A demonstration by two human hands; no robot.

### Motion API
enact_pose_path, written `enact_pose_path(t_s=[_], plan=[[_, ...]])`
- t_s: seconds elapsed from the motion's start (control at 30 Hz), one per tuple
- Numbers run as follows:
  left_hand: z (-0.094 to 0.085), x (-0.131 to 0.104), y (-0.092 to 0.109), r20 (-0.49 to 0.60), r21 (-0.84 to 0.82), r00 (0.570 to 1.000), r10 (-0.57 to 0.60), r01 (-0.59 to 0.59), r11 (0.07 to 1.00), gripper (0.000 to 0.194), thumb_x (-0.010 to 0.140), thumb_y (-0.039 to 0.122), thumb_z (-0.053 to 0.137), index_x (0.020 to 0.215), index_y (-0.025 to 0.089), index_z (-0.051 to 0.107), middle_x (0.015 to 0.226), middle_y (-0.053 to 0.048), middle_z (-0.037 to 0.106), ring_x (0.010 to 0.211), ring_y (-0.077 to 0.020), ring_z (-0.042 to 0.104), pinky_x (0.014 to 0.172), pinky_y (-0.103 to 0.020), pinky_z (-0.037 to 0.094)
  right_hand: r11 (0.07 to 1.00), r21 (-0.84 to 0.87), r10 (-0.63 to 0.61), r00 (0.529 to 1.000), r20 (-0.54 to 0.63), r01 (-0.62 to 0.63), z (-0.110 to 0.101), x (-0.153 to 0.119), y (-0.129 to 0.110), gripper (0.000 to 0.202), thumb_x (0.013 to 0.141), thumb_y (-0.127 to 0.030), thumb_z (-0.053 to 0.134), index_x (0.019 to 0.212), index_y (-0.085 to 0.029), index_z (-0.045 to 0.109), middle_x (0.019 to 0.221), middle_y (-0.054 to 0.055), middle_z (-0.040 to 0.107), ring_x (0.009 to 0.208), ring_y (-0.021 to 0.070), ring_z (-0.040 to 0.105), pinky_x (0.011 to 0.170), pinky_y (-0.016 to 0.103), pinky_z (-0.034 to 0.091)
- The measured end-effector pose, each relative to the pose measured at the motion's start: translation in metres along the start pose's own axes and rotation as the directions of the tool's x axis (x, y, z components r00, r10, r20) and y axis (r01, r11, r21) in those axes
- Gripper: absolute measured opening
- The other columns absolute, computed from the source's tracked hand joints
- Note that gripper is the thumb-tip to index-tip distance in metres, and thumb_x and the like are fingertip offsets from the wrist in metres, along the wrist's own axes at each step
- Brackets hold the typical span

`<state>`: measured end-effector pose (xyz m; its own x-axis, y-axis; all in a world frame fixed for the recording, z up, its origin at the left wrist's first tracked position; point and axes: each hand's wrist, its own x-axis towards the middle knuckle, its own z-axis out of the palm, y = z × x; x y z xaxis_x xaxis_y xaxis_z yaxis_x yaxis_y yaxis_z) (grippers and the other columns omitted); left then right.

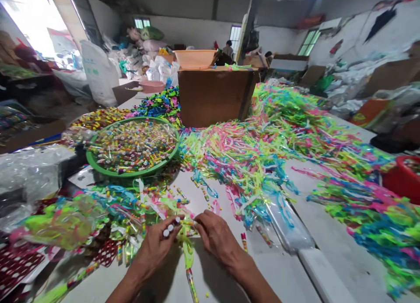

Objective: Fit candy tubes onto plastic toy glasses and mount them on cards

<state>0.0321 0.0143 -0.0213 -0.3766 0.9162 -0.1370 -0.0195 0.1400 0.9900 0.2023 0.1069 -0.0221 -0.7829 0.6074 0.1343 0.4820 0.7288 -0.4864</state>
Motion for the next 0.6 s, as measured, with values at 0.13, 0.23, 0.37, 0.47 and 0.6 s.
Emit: enact_pose_path(t_s=[0.13, 0.23, 0.37, 0.47, 0.6], plan=[[0.006, 0.0, 0.001, 0.036, 0.248, 0.994, 0.101, -0.107, 0.963, 0.021, 0.081, 0.024, 0.058, 0.092, 0.021, 0.075, 0.065, -0.004, 0.067, 0.058, -0.0199, 0.057, 0.062, -0.029, 0.046, 0.999, 0.03, 0.026, 0.999, -0.023, -0.025, 0.006, 0.0, -0.002, 0.012, 0.092, -0.013, 0.048, 0.091, -0.017, 0.059, 0.084, 0.005, 0.06, 0.076, 0.0192, 0.057, 0.071, 0.031, 0.047], [0.007, 0.004, -0.008, -0.066, 0.234, 0.985, 0.158, -0.139, 0.962, 0.029, 0.071, 0.014, 0.062, 0.095, 0.021, 0.075, 0.101, -0.012, 0.072, 0.096, -0.0313, 0.063, 0.092, -0.04, 0.045, 0.999, -0.002, 0.039, 0.998, 0.045, -0.039, 0.005, 0.002, 0.001, 0.016, 0.093, -0.012, 0.044, 0.087, -0.018, 0.058, 0.084, 0.006, 0.058, 0.075, 0.0192, 0.056, 0.068, 0.03, 0.046], [0.01, 0.007, -0.013, 0.029, 0.197, 0.99, 0.138, -0.141, 0.97, 0.055, 0.061, 0.002, 0.057, 0.11, 0.024, 0.071, 0.121, -0.011, 0.066, 0.118, -0.0343, 0.055, 0.107, -0.045, 0.035, 0.999, 0.022, 0.035, 0.994, 0.102, -0.037, -0.008, 0.008, -0.002, 0.02, 0.091, -0.01, 0.042, 0.082, -0.018, 0.058, 0.083, 0.005, 0.058, 0.073, 0.0185, 0.055, 0.067, 0.03, 0.045], [0.019, 0.009, -0.01, 0.135, 0.184, 0.986, 0.101, -0.126, 0.975, 0.054, 0.068, 0.006, 0.056, 0.118, 0.024, 0.067, 0.112, -0.011, 0.07, 0.105, -0.0302, 0.063, 0.097, -0.041, 0.044, 0.981, 0.192, -0.004, 0.997, 0.076, -0.011, -0.011, 0.02, 0.0, 0.017, 0.091, -0.014, 0.045, 0.087, -0.018, 0.061, 0.082, 0.004, 0.061, 0.075, 0.0178, 0.058, 0.07, 0.029, 0.047], [0.027, 0.013, -0.008, 0.045, -0.011, 0.978, -0.205, 0.206, 0.978, 0.048, 0.08, 0.038, 0.061, 0.123, 0.015, 0.06, 0.076, -0.008, 0.069, 0.057, -0.0194, 0.061, 0.057, -0.03, 0.051, 0.985, 0.091, 0.155, 0.983, -0.097, -0.146, 0.007, 0.042, 0.026, 0.017, 0.092, -0.018, 0.047, 0.1, -0.018, 0.063, 0.089, 0.005, 0.066, 0.077, 0.0184, 0.061, 0.071, 0.028, 0.047]])
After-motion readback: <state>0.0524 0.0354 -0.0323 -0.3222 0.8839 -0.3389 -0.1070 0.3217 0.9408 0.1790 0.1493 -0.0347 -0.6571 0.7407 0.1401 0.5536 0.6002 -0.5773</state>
